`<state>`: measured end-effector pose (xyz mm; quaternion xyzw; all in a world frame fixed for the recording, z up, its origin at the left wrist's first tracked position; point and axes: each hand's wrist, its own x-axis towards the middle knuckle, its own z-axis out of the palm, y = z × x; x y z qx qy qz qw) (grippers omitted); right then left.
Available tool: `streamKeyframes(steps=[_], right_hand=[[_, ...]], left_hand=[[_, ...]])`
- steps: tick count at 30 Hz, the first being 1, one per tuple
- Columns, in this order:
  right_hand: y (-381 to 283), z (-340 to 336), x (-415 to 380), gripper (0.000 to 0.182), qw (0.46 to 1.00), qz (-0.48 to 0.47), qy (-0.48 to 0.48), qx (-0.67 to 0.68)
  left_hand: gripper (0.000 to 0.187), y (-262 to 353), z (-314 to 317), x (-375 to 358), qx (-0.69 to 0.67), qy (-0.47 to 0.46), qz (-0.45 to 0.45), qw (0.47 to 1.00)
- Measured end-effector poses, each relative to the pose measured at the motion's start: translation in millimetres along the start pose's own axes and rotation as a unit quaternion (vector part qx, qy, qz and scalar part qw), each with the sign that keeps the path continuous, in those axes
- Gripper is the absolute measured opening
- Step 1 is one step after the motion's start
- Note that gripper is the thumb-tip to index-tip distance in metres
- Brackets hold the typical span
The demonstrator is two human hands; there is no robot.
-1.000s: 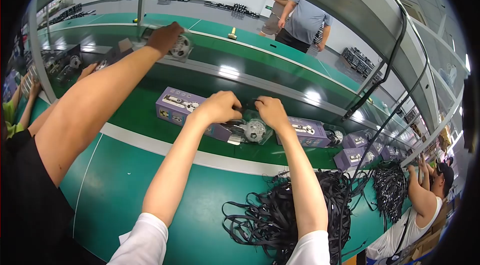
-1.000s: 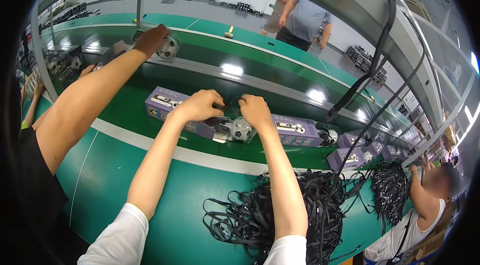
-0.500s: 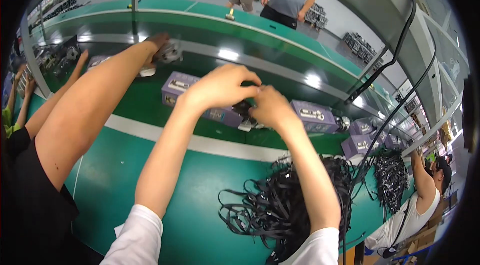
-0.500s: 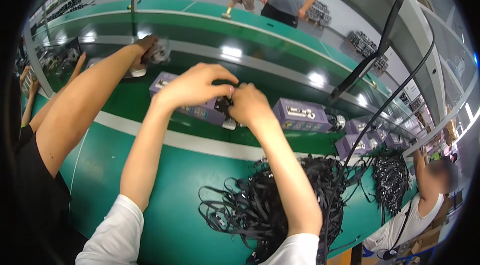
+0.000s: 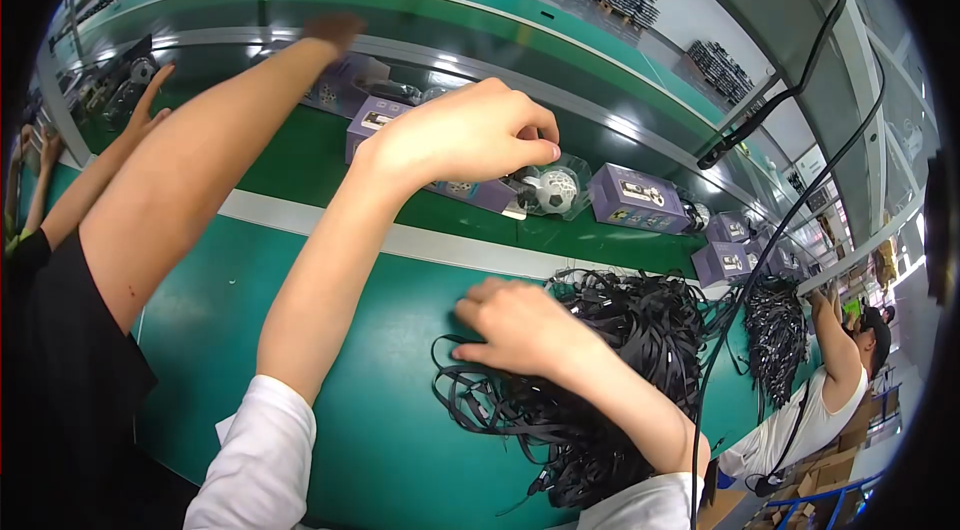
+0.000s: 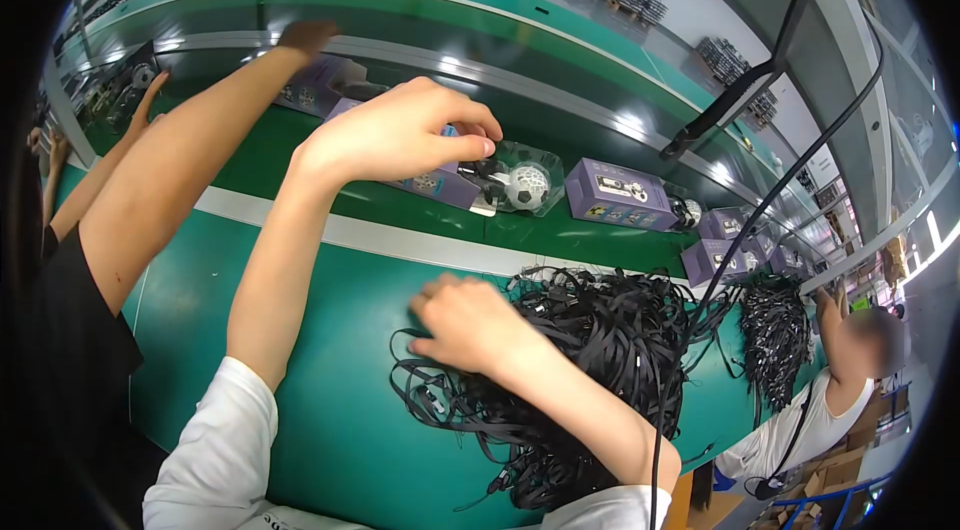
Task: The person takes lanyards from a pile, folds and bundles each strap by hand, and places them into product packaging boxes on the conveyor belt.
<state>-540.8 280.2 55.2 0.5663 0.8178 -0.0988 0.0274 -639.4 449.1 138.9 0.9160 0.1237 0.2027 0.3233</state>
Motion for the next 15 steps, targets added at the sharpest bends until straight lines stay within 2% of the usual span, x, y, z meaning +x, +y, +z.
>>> streamKeyframes(steps=[3, 4, 5, 7, 9, 11, 14, 15], right_hand=[[-8, 21, 10, 0.016, 0.998, -0.036, -0.058, 0.018], [-14, 7, 12, 0.014, 0.999, -0.014, -0.034, 0.008], [-19, -14, 14, 0.012, 1.0, 0.009, -0.011, -0.002], [-14, -45, 20, 0.018, 0.993, 0.053, 0.103, 0.026], [-18, -77, 21, 0.027, 0.991, 0.132, -0.012, 0.036], [-26, -55, 26, 0.034, 0.982, 0.137, -0.13, -0.019], [-27, -17, 27, 0.022, 0.979, 0.092, -0.18, 0.005], [-27, -23, 30, 0.021, 0.988, 0.089, -0.126, 0.025]], left_hand=[[0.031, 1, -5, -6, 0.01, 0.01, 0.02, 1.0], [0.03, 1, -8, -8, 0.014, 0.014, 0.026, 0.999], [0.03, -1, -9, -8, -0.017, 0.059, 0.051, 0.997], [0.03, -5, -10, -6, -0.081, 0.147, 0.101, 0.981], [0.027, -4, -21, -13, -0.082, 0.188, 0.105, 0.973], [0.026, -7, -26, -18, -0.087, 0.224, 0.131, 0.962], [0.026, -5, -37, -27, -0.095, 0.226, 0.132, 0.96], [0.026, -5, -39, -29, -0.115, 0.248, 0.148, 0.951]])
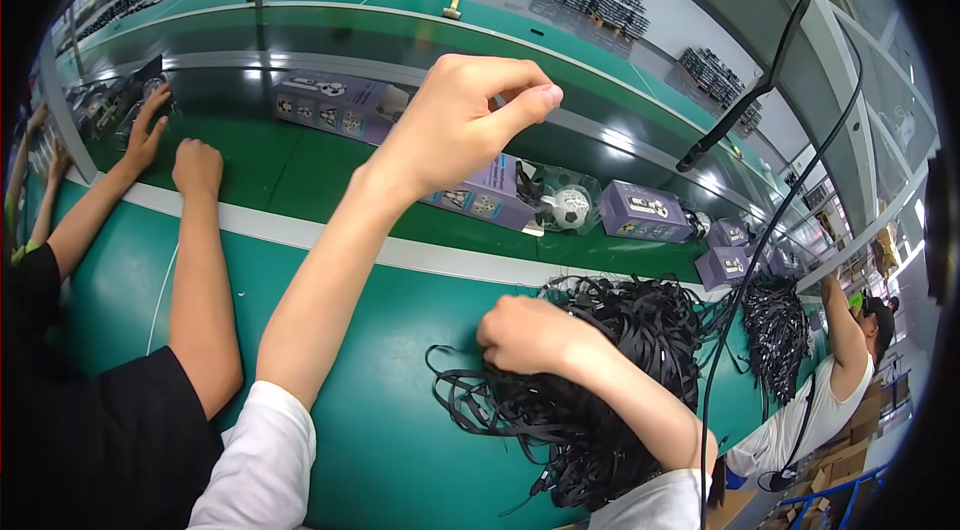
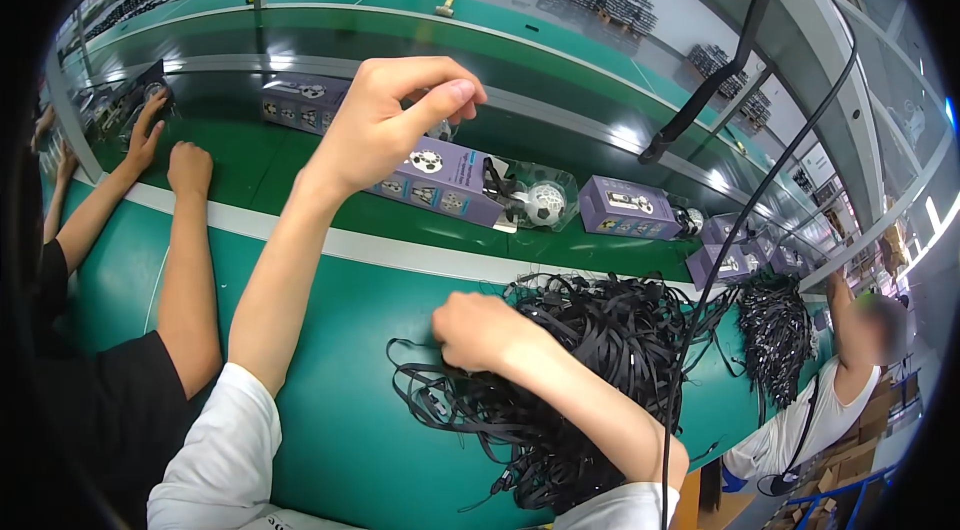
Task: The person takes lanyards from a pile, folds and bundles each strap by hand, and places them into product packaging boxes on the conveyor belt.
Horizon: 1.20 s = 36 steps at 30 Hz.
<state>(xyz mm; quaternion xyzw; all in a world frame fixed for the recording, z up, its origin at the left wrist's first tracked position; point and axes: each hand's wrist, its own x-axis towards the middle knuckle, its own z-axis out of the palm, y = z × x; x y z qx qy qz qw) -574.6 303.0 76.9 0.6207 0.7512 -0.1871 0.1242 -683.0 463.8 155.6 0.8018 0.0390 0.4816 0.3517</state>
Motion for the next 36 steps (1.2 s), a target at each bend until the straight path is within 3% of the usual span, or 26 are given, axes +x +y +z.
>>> streamKeyframes(steps=[3, 4, 6, 8, 10, 11, 12, 14, 15, 16, 17, 18, 22, 24, 27, 30, 31, 33, 34, 35, 36], right_hand=[[7, -44, -5, 0.016, 0.985, -0.005, 0.17, 0.04], [9, -64, -8, 0.014, 0.956, -0.045, 0.277, 0.086], [-9, -116, -19, 0.015, 0.893, 0.056, 0.356, 0.269], [-4, -151, -32, 0.017, 0.791, -0.025, 0.442, 0.422], [4, -180, -47, 0.017, 0.727, -0.094, 0.524, 0.435], [6, -188, -55, 0.018, 0.664, -0.133, 0.6, 0.425], [11, -196, -68, 0.022, 0.644, -0.122, 0.642, 0.398], [28, -193, -92, 0.026, 0.636, -0.213, 0.57, 0.474], [39, -177, -88, 0.029, 0.634, -0.187, 0.571, 0.488], [37, -156, -69, 0.027, 0.631, -0.252, 0.54, 0.497], [33, -136, -57, 0.025, 0.677, -0.23, 0.469, 0.518], [34, -114, -32, 0.023, 0.674, -0.292, 0.369, 0.57], [3, -60, 13, 0.017, 0.764, -0.245, 0.089, 0.59], [0, -66, 16, 0.018, 0.77, -0.209, 0.088, 0.597], [10, -94, 9, 0.02, 0.751, -0.174, 0.201, 0.604], [13, -139, -6, 0.02, 0.74, -0.178, 0.367, 0.535], [8, -156, -11, 0.021, 0.767, -0.16, 0.388, 0.486], [3, -175, -11, 0.023, 0.798, -0.164, 0.422, 0.398], [0, -187, -11, 0.022, 0.864, -0.096, 0.398, 0.294], [-3, -196, -7, 0.021, 0.868, -0.097, 0.409, 0.265], [-6, -203, -3, 0.021, 0.872, -0.099, 0.417, 0.237]], left_hand=[[0.029, -7, -2, -2, -0.075, 0.037, 0.014, 0.996], [0.032, -9, 2, -2, -0.191, 0.039, 0.003, 0.981], [0.043, -7, 21, -4, -0.415, 0.037, -0.015, 0.909], [0.062, -8, 45, -9, -0.562, -0.11, -0.035, 0.819], [0.048, 29, 49, -23, -0.512, -0.266, -0.152, 0.802], [0.041, 28, 44, -14, -0.466, -0.381, -0.188, 0.776], [0.036, 31, 37, -14, -0.417, -0.361, -0.186, 0.813], [0.035, 38, 21, -14, -0.309, -0.323, -0.19, 0.874], [0.029, 28, 19, -12, -0.25, -0.209, -0.088, 0.941], [0.017, 36, 3, -8, -0.219, -0.135, -0.11, 0.96], [0.015, 45, -10, -6, -0.288, -0.067, -0.146, 0.944], [0.023, 44, -21, -6, -0.353, -0.049, -0.153, 0.922], [0.034, 52, -45, -7, -0.307, 0.028, -0.059, 0.949], [0.04, 52, -61, -7, -0.263, 0.067, -0.046, 0.961], [0.044, 40, -82, -5, -0.227, 0.096, -0.02, 0.969], [0.072, 24, -107, -5, -0.094, -0.027, -0.035, 0.995], [0.096, 26, -100, -5, -0.084, -0.006, -0.035, 0.996], [0.106, 25, -74, -1, -0.174, 0.014, -0.037, 0.984], [0.111, 25, -61, 1, -0.217, 0.026, -0.037, 0.975], [0.112, 30, -43, 3, -0.274, 0.016, -0.059, 0.96], [0.096, 22, -28, 2, -0.318, -0.001, -0.071, 0.945]])
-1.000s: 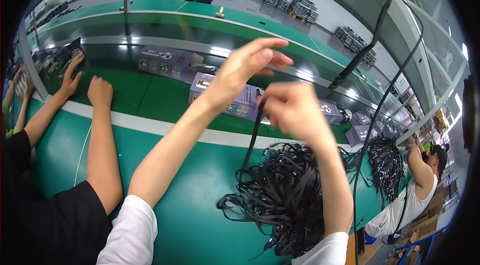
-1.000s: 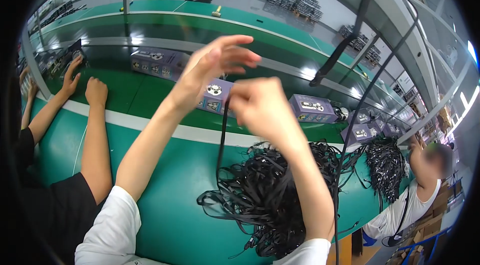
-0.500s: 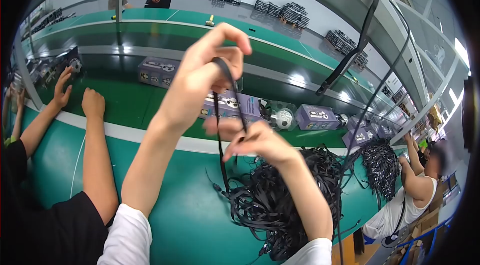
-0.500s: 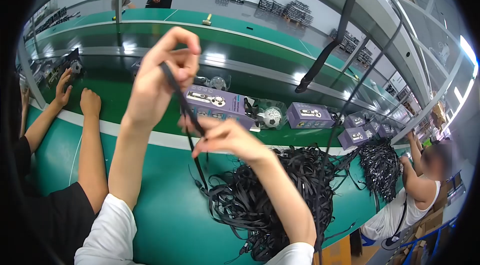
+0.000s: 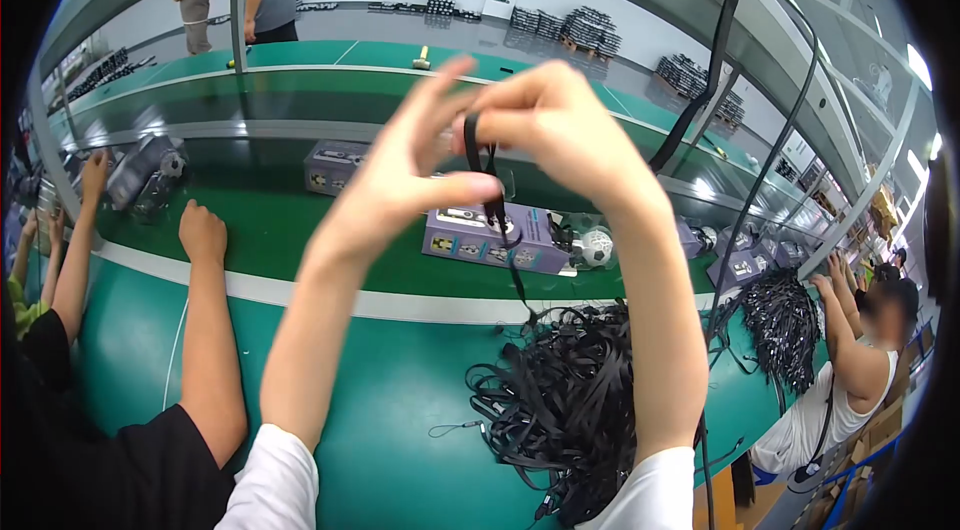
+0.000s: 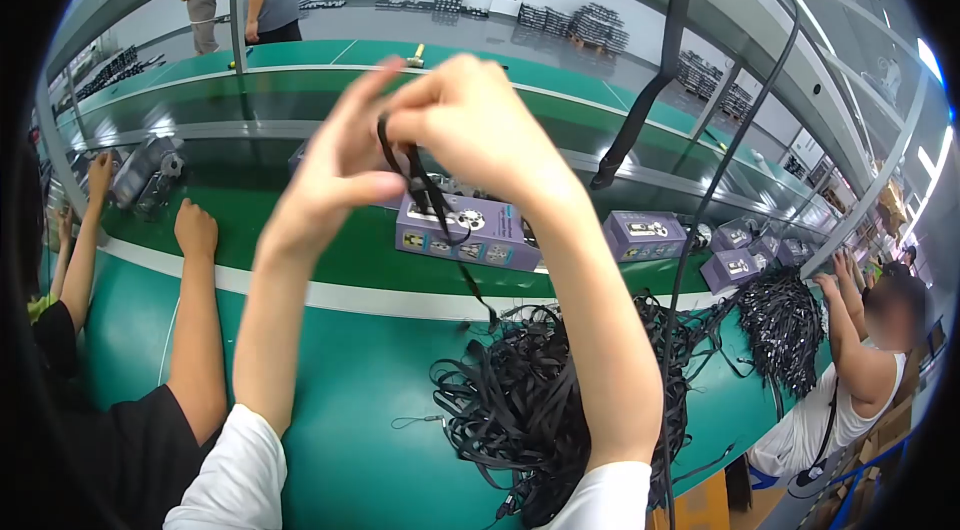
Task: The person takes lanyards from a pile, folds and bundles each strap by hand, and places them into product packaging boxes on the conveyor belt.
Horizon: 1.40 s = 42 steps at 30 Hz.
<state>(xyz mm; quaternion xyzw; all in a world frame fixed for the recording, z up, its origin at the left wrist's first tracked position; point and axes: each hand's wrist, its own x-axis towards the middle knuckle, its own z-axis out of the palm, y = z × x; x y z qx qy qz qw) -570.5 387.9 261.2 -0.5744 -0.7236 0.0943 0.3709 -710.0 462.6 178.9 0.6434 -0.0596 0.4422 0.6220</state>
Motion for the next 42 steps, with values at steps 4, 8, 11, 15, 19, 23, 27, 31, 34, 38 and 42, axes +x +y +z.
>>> streamKeyframes(steps=[4, 8, 11, 15, 19, 23, 27, 31, 34, 38, 42], right_hand=[[-23, -21, 9, 0.022, 0.995, -0.043, 0.068, 0.062], [-21, -33, -2, 0.023, 0.987, -0.024, 0.116, 0.111], [-7, -46, -25, 0.019, 0.994, 0.016, 0.068, 0.079], [29, -12, -54, 0.018, 0.98, 0.102, -0.075, 0.154], [71, 3, -70, 0.08, 0.944, 0.1, -0.09, 0.301], [69, 52, -63, 0.083, 0.924, 0.093, -0.071, 0.365], [63, 86, -59, 0.031, 0.917, 0.138, -0.095, 0.362], [53, 76, -54, 0.017, 0.84, 0.219, -0.074, 0.492], [52, 45, -50, 0.018, 0.871, 0.207, -0.023, 0.445], [47, 21, -43, 0.023, 0.905, 0.239, 0.028, 0.35], [37, 29, -32, 0.027, 0.974, 0.152, 0.029, 0.164]], left_hand=[[0.014, -15, 29, -2, -0.031, -0.042, -0.101, 0.994], [0.027, -10, 12, -1, -0.038, -0.079, -0.183, 0.979], [0.028, -34, -14, 9, -0.081, 0.037, -0.104, 0.991], [0.035, -14, -14, 6, -0.127, 0.062, -0.051, 0.989], [0.037, -12, -16, 6, 0.068, -0.066, -0.018, 0.995], [0.034, -17, 3, 4, 0.092, -0.076, -0.054, 0.991], [0.033, -11, 3, 4, 0.116, -0.046, -0.038, 0.991], [0.034, -13, -24, 7, 0.114, -0.067, -0.03, 0.991], [0.044, -5, -41, 6, 0.27, -0.121, -0.164, 0.941], [0.083, -5, -52, -4, 0.348, -0.118, -0.051, 0.929], [0.111, -14, -14, 4, 0.151, -0.099, -0.016, 0.983]])
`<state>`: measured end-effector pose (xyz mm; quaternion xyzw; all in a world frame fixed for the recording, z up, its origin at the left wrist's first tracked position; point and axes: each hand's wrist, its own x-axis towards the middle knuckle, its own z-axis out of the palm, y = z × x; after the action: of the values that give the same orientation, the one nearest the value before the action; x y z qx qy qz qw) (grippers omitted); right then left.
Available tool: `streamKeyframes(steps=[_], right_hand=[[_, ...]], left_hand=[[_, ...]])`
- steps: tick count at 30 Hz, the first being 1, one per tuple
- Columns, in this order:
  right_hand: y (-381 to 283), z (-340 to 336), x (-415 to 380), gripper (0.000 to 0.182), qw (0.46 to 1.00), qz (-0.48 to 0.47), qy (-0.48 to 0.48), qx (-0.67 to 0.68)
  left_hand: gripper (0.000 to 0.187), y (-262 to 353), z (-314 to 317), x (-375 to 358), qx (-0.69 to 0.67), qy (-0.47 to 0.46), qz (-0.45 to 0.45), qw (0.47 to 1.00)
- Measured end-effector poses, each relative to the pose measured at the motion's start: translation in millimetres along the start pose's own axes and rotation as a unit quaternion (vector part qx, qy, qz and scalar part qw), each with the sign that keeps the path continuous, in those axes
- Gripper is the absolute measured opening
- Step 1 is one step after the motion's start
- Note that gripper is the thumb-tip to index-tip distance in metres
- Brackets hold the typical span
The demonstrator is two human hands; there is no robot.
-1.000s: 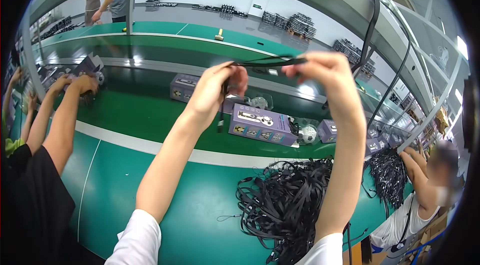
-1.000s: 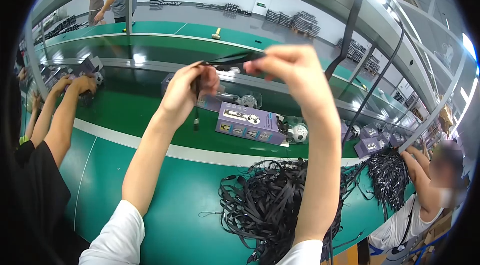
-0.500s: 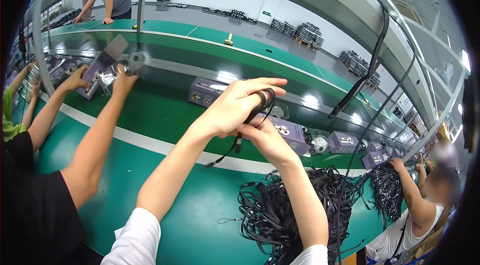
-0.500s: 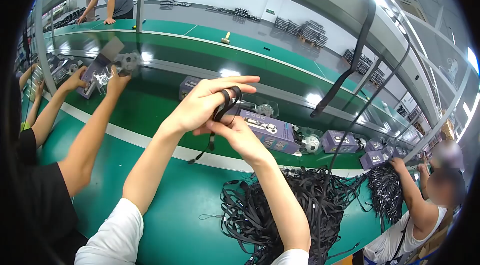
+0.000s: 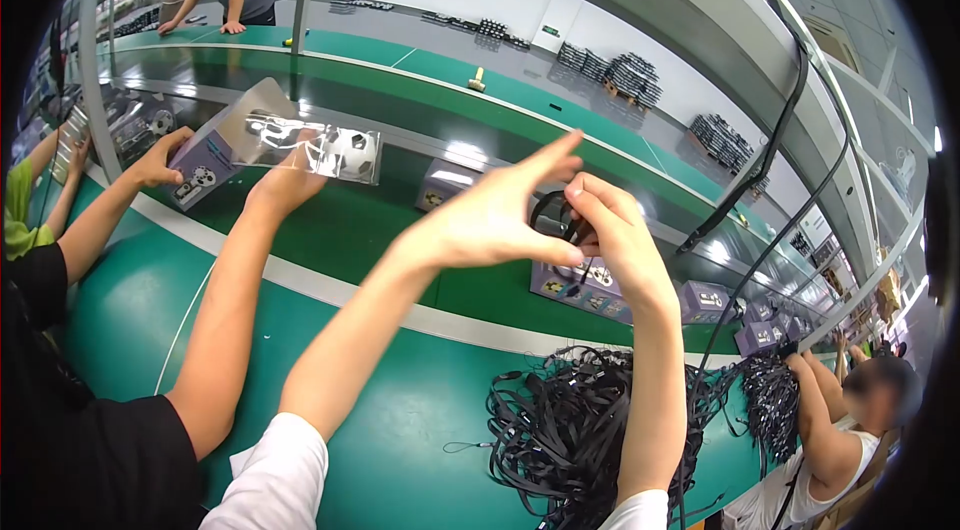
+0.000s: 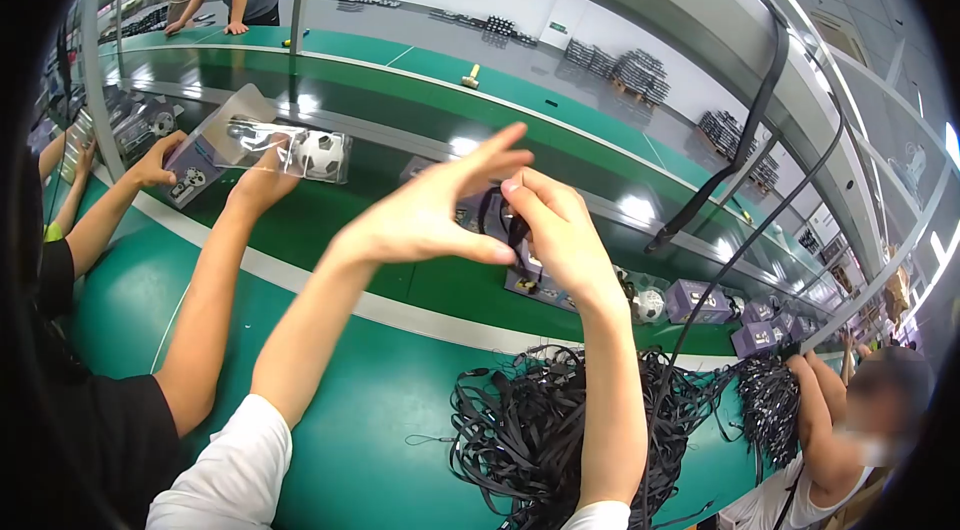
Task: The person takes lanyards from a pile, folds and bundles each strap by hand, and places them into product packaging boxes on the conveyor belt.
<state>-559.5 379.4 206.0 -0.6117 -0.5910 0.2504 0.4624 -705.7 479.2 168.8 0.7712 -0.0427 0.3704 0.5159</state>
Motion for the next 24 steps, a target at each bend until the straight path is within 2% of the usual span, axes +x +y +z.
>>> streamKeyframes(steps=[2, 3, 4, 5, 6, 8, 9, 10, 12, 13, 15, 16, 18, 19, 20, 22, 24], right_hand=[[-5, 7, 6, 0.026, 0.996, -0.086, 0.009, -0.025], [-9, 9, 7, 0.025, 0.993, -0.117, 0.01, -0.033], [-17, 11, 7, 0.025, 0.988, -0.147, 0.011, -0.042], [-26, 13, 0, 0.021, 0.993, -0.114, 0.032, -0.024], [-24, 16, 0, 0.021, 0.986, -0.152, 0.069, -0.026], [-18, 19, 0, 0.02, 0.963, -0.227, 0.142, -0.028], [-20, 19, -5, 0.018, 0.963, -0.228, 0.144, -0.005], [-12, 17, -5, 0.017, 0.959, -0.236, 0.155, 0.011], [5, 22, -4, 0.016, 0.957, -0.223, 0.176, 0.063], [13, 26, -4, 0.015, 0.955, -0.225, 0.19, 0.038], [22, 38, -8, 0.012, 0.947, -0.231, 0.221, -0.038], [28, 44, -6, 0.007, 0.932, -0.273, 0.225, -0.074], [34, 54, -10, 0.007, 0.854, -0.361, 0.251, -0.277], [31, 59, -14, 0.012, 0.811, -0.399, 0.239, -0.354], [31, 63, -16, 0.014, 0.791, -0.426, 0.22, -0.381], [37, 66, -18, 0.017, 0.814, -0.41, 0.207, -0.357], [37, 60, -25, 0.02, 0.856, -0.389, 0.183, -0.288]], left_hand=[[0.103, -15, 22, 7, -0.122, 0.003, -0.003, 0.992], [0.081, -18, 34, 11, -0.233, 0.026, -0.018, 0.972], [0.041, -20, 36, 8, -0.139, 0.071, -0.083, 0.984], [0.023, -21, 35, 7, -0.197, 0.061, -0.117, 0.971], [0.014, -19, 33, 6, -0.254, 0.049, -0.151, 0.954], [0.02, -13, 29, 8, -0.205, 0.082, -0.139, 0.965], [0.018, -9, 23, 7, -0.2, 0.089, -0.166, 0.961], [0.017, -1, 18, 3, -0.192, 0.094, -0.136, 0.967], [0.016, -23, 12, 5, -0.277, 0.101, -0.109, 0.949], [0.016, -23, 14, 5, -0.335, 0.124, -0.108, 0.928], [0.018, -21, 23, 7, -0.446, 0.167, -0.104, 0.873], [0.02, -18, 25, 8, -0.436, 0.181, -0.125, 0.872], [0.025, -10, 28, 7, -0.417, 0.209, -0.169, 0.868], [0.031, -20, 30, 7, -0.368, 0.236, -0.155, 0.886], [0.029, -23, 33, 7, -0.321, 0.241, -0.153, 0.903], [0.029, -30, 36, 6, -0.313, 0.25, -0.144, 0.905], [0.028, -31, 32, 10, -0.31, 0.275, -0.096, 0.905]])
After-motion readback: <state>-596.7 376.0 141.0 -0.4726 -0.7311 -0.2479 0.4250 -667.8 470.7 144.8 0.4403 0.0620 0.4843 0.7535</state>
